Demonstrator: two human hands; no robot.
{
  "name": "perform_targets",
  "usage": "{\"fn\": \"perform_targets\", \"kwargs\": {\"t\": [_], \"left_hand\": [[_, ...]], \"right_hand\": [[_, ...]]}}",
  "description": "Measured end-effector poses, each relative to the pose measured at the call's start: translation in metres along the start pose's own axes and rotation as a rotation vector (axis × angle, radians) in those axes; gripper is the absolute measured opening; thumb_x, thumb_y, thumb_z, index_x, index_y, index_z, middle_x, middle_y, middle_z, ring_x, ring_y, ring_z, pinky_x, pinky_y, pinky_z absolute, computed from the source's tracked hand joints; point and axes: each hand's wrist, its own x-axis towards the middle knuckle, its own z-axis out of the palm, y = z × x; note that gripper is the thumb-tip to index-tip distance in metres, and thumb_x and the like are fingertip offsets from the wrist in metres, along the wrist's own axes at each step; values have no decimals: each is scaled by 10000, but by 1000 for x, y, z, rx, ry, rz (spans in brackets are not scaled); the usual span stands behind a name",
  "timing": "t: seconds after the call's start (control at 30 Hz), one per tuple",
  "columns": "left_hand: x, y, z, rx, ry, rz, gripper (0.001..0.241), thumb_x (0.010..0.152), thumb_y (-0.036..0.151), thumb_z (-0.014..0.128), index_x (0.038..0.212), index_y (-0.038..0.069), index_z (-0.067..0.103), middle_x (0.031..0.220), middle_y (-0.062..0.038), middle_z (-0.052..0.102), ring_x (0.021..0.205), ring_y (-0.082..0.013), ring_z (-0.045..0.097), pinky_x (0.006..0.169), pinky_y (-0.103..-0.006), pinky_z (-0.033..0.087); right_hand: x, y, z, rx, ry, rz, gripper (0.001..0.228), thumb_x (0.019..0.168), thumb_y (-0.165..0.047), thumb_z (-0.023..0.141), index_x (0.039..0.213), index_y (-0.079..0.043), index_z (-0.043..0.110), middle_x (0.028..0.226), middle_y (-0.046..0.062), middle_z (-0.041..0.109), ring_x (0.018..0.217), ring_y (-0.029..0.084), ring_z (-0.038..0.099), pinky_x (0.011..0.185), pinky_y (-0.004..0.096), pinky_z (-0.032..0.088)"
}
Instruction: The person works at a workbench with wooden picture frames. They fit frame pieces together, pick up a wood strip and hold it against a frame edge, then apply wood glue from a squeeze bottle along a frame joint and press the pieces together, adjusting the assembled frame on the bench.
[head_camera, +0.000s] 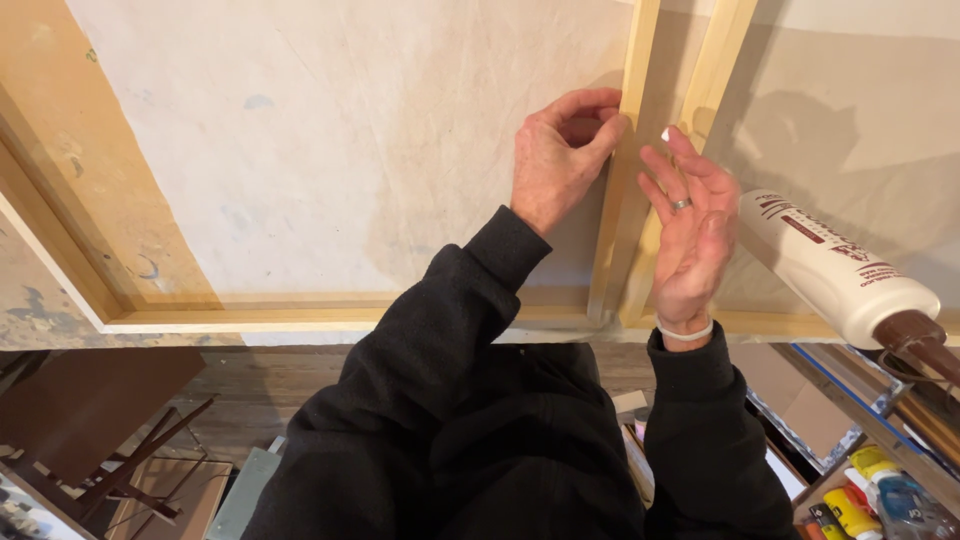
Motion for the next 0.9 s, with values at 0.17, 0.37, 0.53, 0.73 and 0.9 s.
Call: {"fn": "perform_targets", "kwargs": {"t": [0.17,0.37,0.53,0.73,0.9], "left_hand": [[-3,-7,-9,-204,-88,-51,236,985,64,745,1215,19,774,976,-83,813,837,-133,758,733,-243,642],[1,-6,-9,-173,-98,-24,253,919,58,811,1161,-2,774,953,-63,797,856,-110,748,804,-233,645],[4,-6,-6,-21,-62,19,230,877,78,836,1096,27,788,907,-69,803,799,-121,770,751,-238,671],[2,-15,-8,-107,-103,47,246,930,61,812,1172,37,773,951,-51,798,840,-116,758,803,-246,672],[-18,-24,-16,-223,-187,5,302,1015,-39,681,1294,57,746,1174,-66,799,1002,-152,773,909,-273,661]], "right_hand": [[-2,-3,-1,-23,3,-16,606,1148,-561,418,1546,-103,419,1703,188,408,1533,377,495,1288,490,408],[-4,-2,-2,-34,-5,-20,585,1153,-554,405,1539,-115,422,1698,190,412,1540,377,488,1292,497,407],[-6,-3,-3,-24,-9,-21,577,1154,-560,424,1523,-116,439,1693,183,418,1534,361,492,1294,496,413],[-6,-7,-2,-42,-12,-18,587,1148,-554,414,1536,-114,430,1695,179,417,1521,373,506,1281,496,422],[-8,0,-5,-32,-2,-25,571,1148,-509,420,1560,-113,427,1717,182,387,1561,361,468,1286,509,421]]}}
